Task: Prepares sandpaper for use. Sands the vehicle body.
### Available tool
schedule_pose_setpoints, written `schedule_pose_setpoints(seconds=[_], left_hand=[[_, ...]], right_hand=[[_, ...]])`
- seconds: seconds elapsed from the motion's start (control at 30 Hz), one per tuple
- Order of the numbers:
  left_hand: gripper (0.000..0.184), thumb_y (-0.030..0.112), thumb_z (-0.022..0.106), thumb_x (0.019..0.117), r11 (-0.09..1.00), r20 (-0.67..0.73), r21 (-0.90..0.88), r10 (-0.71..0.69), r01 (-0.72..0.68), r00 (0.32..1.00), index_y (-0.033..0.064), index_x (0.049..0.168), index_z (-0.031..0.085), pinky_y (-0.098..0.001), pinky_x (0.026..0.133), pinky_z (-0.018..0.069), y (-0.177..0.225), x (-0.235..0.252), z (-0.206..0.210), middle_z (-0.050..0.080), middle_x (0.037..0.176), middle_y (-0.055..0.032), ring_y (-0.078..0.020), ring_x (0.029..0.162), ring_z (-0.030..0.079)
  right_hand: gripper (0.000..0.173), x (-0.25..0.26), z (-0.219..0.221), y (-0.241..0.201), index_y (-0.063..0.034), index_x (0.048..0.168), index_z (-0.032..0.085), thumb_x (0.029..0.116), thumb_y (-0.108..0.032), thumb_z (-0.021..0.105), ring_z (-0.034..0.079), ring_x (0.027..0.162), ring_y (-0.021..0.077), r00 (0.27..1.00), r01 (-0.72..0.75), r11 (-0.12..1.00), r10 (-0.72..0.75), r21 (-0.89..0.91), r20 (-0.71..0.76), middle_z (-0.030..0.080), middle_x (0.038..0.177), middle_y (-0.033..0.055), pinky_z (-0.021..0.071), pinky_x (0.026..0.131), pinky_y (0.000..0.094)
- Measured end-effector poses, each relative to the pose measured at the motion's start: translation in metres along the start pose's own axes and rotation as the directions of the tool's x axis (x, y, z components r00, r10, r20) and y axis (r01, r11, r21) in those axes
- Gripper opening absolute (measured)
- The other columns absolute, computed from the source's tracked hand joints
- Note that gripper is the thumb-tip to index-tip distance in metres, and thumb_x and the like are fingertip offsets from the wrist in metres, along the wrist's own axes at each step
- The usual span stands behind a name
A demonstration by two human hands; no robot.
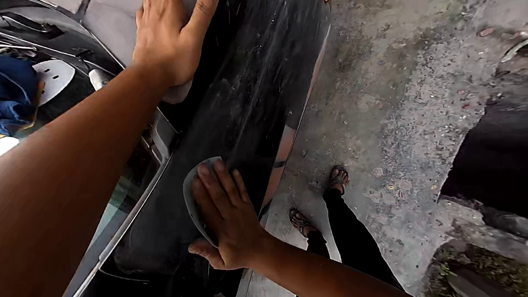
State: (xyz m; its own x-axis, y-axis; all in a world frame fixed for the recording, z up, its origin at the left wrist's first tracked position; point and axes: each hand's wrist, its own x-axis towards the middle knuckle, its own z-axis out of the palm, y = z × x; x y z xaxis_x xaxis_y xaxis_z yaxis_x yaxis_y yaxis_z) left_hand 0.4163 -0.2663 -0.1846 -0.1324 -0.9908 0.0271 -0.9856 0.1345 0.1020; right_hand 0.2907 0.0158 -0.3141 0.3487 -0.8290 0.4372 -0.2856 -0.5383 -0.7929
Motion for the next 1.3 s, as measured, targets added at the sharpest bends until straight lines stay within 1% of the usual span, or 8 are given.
schedule_pose_setpoints(seconds=[0.1,0.23,0.37,0.5,0.67,0.87,1.07,1.3], left_hand=[[0.076,0.06,0.017,0.1039,0.997,0.055,0.081,-0.022,0.018,0.998,0.0036,0.123,0.063,-0.0771,0.095,0.0341,0.006,0.0,-0.001,0.063,0.122,-0.0309,-0.0519,0.125,0.054],[0.022,0.0,0.042,0.1007,0.968,0.263,0.229,-0.16,0.099,0.951,-0.0166,0.09,0.053,-0.0744,0.067,0.0369,0.009,-0.011,0.008,0.056,0.092,-0.0419,-0.0606,0.087,0.056],[0.021,-0.001,0.042,0.0986,0.948,0.276,0.301,-0.186,0.099,0.943,-0.0154,0.088,0.053,-0.0709,0.068,0.0384,0.005,-0.01,0.009,0.057,0.092,-0.0395,-0.0562,0.086,0.058],[0.018,0.0,0.046,0.0998,0.909,0.274,0.41,-0.199,0.073,0.941,-0.0159,0.099,0.054,-0.0794,0.072,0.0369,0.023,-0.008,0.0,0.057,0.1,-0.0449,-0.0662,0.098,0.056],[0.07,0.053,0.023,0.1046,0.988,0.062,0.132,-0.09,0.081,0.994,-0.0035,0.114,0.062,-0.0749,0.088,0.0357,0.006,-0.002,0.002,0.06,0.114,-0.0363,-0.0541,0.117,0.055],[0.019,-0.001,0.045,0.0991,0.898,0.238,0.426,-0.229,0.11,0.944,-0.0168,0.094,0.053,-0.078,0.07,0.0367,0.021,-0.01,0.003,0.057,0.098,-0.0445,-0.0649,0.096,0.056],[0.083,0.072,0.024,0.0973,0.995,-0.003,0.017,-0.099,0.099,0.995,0.0027,0.122,0.064,-0.0728,0.103,0.0308,0.009,-0.003,0.002,0.059,0.128,-0.0337,-0.0488,0.135,0.047],[0.018,-0.002,0.045,0.0983,0.911,0.267,0.404,-0.207,0.086,0.941,-0.0159,0.09,0.052,-0.0753,0.066,0.037,0.005,-0.001,0.006,0.056,0.092,-0.0422,-0.0618,0.089,0.057]], right_hand=[[0.091,-0.049,0.009,0.042,-0.0024,0.161,0.028,0.1017,-0.07,0.014,0.013,0.159,0.0315,0.993,-0.084,0.994,0.078,-0.068,-0.087,0.024,0.17,0.0149,0.0109,0.128,0.0552],[0.096,0.058,-0.027,0.11,0.0039,0.158,0.031,0.1002,-0.071,0.018,0.02,0.157,0.0376,0.952,-0.203,0.977,0.182,-0.06,-0.247,0.026,0.167,0.0217,0.0163,0.126,0.0603],[0.083,0.109,-0.049,0.134,0.0031,0.162,0.018,0.1052,-0.057,0.021,0.008,0.159,0.0353,0.887,-0.321,0.946,0.316,0.042,-0.337,0.013,0.171,0.0195,0.0077,0.129,0.0589],[0.091,-0.064,0.006,0.015,0.0023,0.162,0.017,0.1025,-0.067,0.016,0.006,0.16,0.0353,0.981,-0.192,0.981,0.192,0.015,-0.031,0.011,0.171,0.0203,0.0113,0.13,0.0568],[0.092,-0.047,0.001,0.065,-0.0063,0.16,0.034,0.1003,-0.073,0.014,0.023,0.157,0.0303,0.995,-0.096,0.984,0.09,-0.151,-0.048,0.031,0.167,0.0123,0.0199,0.126,0.0544],[0.085,0.07,-0.043,0.15,0.002,0.163,0.014,0.1043,-0.06,0.02,0.005,0.16,0.0323,0.886,-0.328,0.943,0.329,0.062,-0.326,0.011,0.172,0.0167,0.0058,0.129,0.0592],[0.097,-0.135,0.017,-0.015,0.0079,0.155,0.034,0.1012,-0.07,0.013,0.024,0.156,0.0373,0.944,-0.316,0.948,0.318,-0.033,0.086,0.033,0.163,0.0247,0.0182,0.127,0.0507],[0.089,0.069,-0.041,0.173,0.0031,0.162,0.019,0.1031,-0.063,0.021,0.009,0.159,0.035,0.863,-0.403,0.914,0.399,0.054,-0.309,0.015,0.171,0.0193,0.006,0.128,0.0609]])
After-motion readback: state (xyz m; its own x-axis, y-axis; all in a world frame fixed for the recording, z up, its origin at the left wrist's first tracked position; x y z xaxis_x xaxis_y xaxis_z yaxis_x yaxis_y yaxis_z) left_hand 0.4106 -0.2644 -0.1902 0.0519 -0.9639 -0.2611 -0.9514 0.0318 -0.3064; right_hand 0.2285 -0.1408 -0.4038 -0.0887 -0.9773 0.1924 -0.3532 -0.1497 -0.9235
